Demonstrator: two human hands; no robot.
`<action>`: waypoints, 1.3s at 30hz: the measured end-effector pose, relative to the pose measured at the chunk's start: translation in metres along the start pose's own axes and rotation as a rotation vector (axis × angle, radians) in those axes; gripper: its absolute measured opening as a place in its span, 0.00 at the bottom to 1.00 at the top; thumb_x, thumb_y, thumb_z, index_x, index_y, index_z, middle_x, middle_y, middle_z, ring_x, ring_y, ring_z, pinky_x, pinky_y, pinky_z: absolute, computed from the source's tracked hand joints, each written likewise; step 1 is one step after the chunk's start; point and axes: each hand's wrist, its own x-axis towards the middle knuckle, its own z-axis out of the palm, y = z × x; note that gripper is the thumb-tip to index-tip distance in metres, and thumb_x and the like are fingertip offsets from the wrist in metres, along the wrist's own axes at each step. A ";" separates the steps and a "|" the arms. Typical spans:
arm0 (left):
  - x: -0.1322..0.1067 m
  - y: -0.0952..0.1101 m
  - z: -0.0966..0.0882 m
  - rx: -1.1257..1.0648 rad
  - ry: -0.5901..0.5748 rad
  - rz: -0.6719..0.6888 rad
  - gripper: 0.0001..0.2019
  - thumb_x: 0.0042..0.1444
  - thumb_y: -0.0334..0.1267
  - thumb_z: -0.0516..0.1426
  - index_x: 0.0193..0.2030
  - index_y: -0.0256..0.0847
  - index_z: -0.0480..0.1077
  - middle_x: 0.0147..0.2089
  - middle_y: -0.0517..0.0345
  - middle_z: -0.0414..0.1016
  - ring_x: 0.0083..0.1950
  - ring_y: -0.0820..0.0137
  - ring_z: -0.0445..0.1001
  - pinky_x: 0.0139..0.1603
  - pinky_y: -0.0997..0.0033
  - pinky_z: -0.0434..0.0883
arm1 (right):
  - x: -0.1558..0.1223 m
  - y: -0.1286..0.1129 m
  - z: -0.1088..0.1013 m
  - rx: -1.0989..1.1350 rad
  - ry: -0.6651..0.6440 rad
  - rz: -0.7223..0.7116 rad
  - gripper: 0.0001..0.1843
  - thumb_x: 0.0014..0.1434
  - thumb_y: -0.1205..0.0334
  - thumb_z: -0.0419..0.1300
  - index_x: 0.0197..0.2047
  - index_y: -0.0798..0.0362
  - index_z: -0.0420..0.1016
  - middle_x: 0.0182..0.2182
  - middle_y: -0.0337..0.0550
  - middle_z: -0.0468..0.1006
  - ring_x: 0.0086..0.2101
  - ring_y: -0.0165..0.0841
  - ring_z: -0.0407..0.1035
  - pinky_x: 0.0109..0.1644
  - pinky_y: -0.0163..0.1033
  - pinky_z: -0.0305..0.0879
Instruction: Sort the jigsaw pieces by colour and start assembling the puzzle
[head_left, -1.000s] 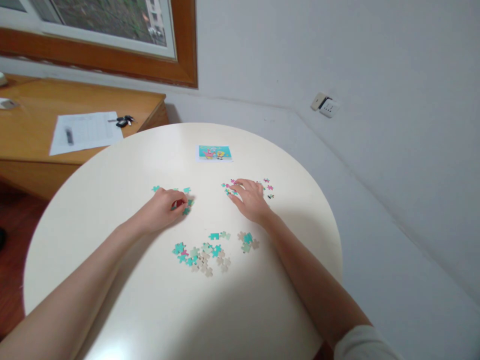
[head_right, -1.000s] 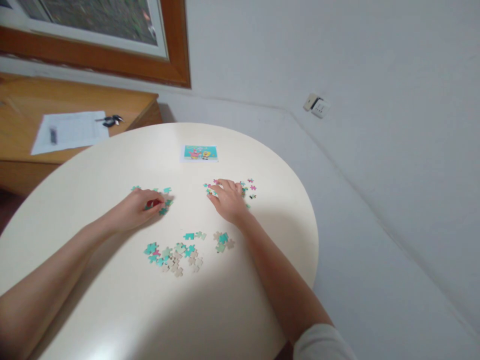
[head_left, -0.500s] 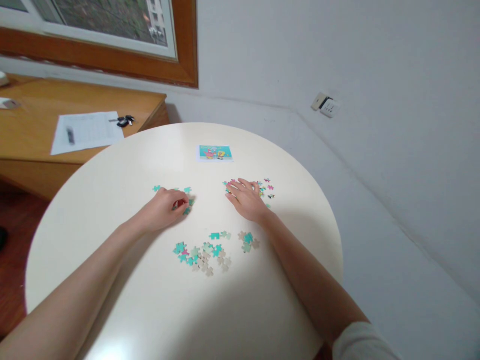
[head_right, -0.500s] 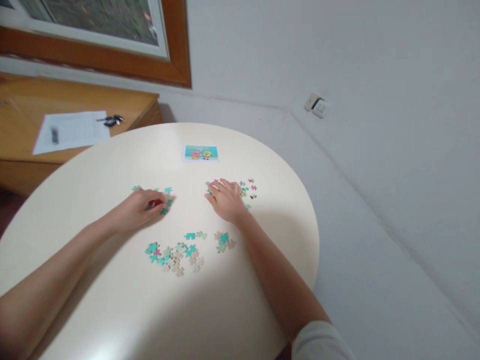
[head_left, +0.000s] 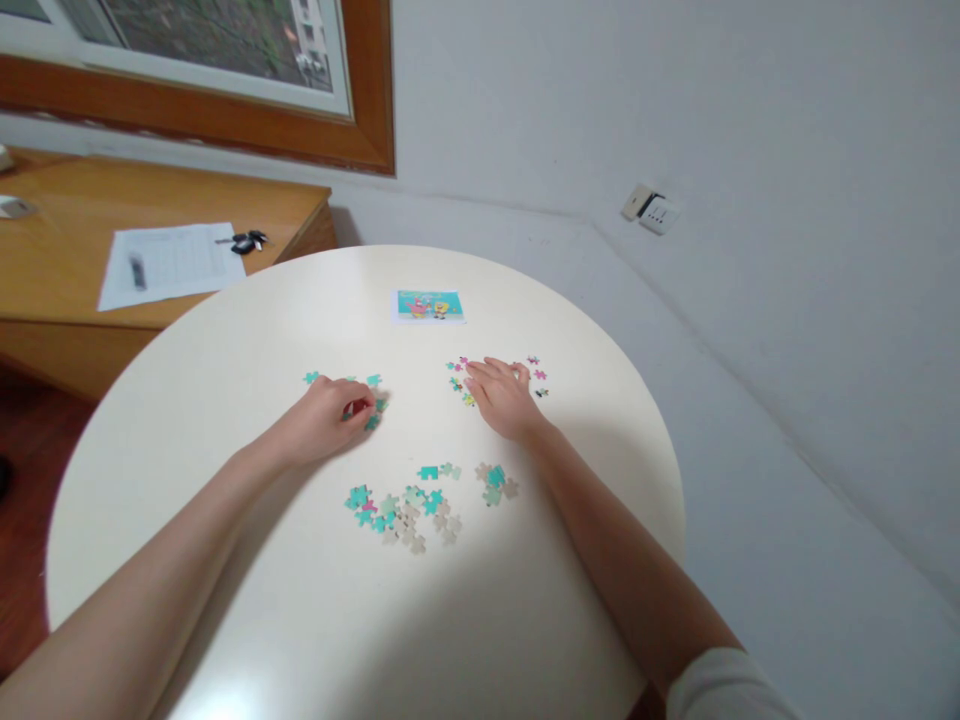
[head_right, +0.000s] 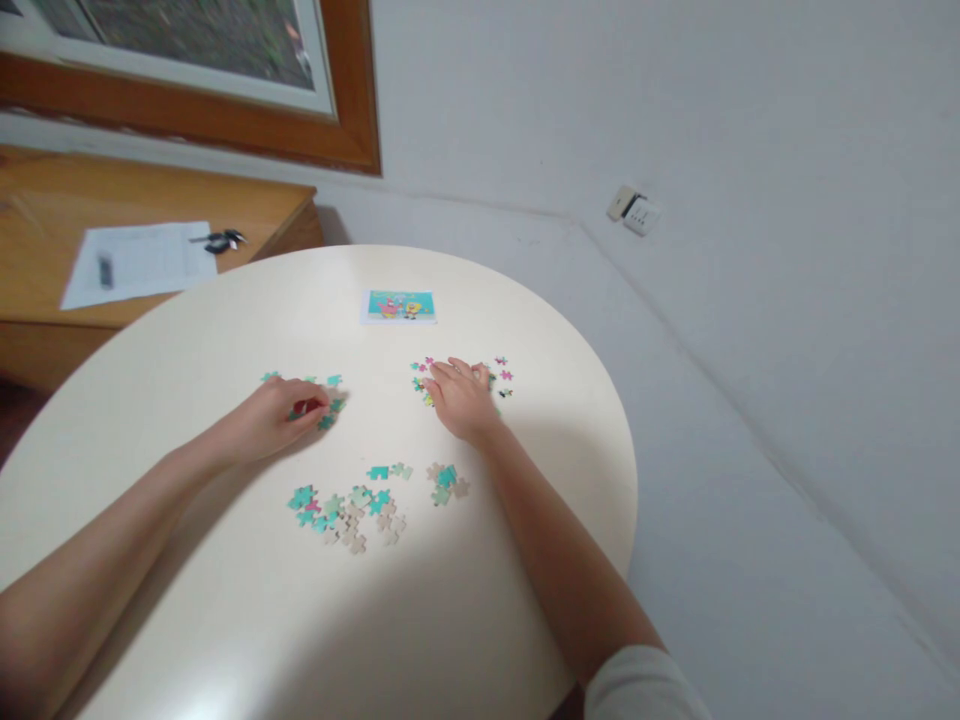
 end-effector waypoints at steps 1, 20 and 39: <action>0.000 0.000 0.000 -0.001 -0.002 0.001 0.11 0.54 0.36 0.50 0.27 0.38 0.72 0.22 0.60 0.71 0.23 0.75 0.65 0.36 0.70 0.63 | 0.000 0.000 0.000 -0.006 -0.001 0.001 0.23 0.69 0.56 0.39 0.57 0.49 0.68 0.59 0.47 0.70 0.60 0.43 0.56 0.59 0.53 0.43; 0.000 0.002 -0.002 0.001 -0.012 -0.011 0.12 0.55 0.36 0.50 0.28 0.37 0.73 0.24 0.57 0.73 0.25 0.74 0.66 0.35 0.70 0.63 | -0.002 0.023 -0.007 0.040 0.026 0.066 0.22 0.68 0.57 0.40 0.51 0.46 0.74 0.54 0.43 0.75 0.58 0.43 0.57 0.59 0.55 0.42; -0.001 -0.003 0.001 -0.003 -0.012 0.002 0.13 0.56 0.39 0.49 0.28 0.38 0.72 0.24 0.58 0.73 0.24 0.73 0.65 0.33 0.71 0.61 | -0.003 0.021 -0.008 0.062 0.029 0.005 0.20 0.67 0.56 0.44 0.52 0.46 0.75 0.56 0.45 0.72 0.59 0.43 0.57 0.60 0.57 0.43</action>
